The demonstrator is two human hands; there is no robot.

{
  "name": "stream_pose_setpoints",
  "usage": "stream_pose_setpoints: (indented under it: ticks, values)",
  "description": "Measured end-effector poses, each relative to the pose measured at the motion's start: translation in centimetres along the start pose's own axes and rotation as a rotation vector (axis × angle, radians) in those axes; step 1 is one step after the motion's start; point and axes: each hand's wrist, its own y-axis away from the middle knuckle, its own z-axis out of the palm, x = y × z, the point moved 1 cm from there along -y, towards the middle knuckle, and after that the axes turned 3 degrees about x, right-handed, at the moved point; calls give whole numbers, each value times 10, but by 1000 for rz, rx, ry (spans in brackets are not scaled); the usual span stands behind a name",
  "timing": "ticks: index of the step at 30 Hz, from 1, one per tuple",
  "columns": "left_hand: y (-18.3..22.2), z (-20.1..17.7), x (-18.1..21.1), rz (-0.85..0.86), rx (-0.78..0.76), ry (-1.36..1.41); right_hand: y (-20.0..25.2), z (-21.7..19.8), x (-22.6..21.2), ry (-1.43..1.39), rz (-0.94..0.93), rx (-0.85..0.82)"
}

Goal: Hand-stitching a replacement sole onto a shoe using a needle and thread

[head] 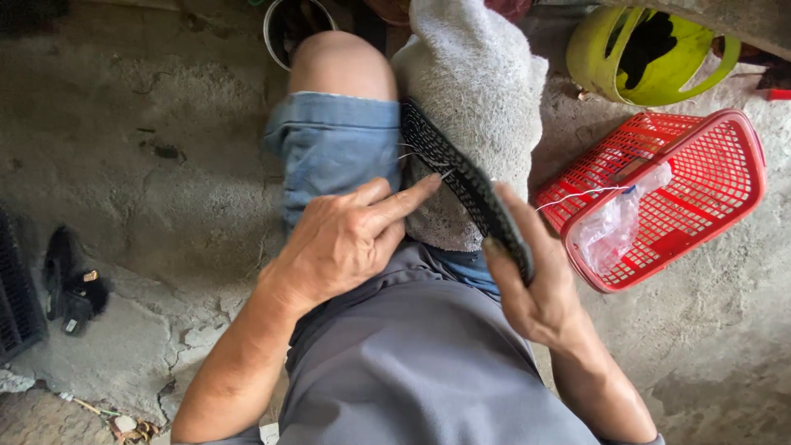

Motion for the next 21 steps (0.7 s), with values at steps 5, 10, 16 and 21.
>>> stream_pose_setpoints:
  ticks: [5, 10, 16, 21]
  values:
    - [-6, -10, -9, 38, -66, -40, -3, 0, -13, 33, -206, -120]
    - [-21, -1, -6, 82, -69, -63, -5, -1, -12, 156, -441, -97]
    - [-19, 8, -10, 39, -24, -15, -7, -6, -19, 156, -418, -64]
    - [-13, -16, -4, 116, 81, -48, -14, -30, -5, -233, -183, 114]
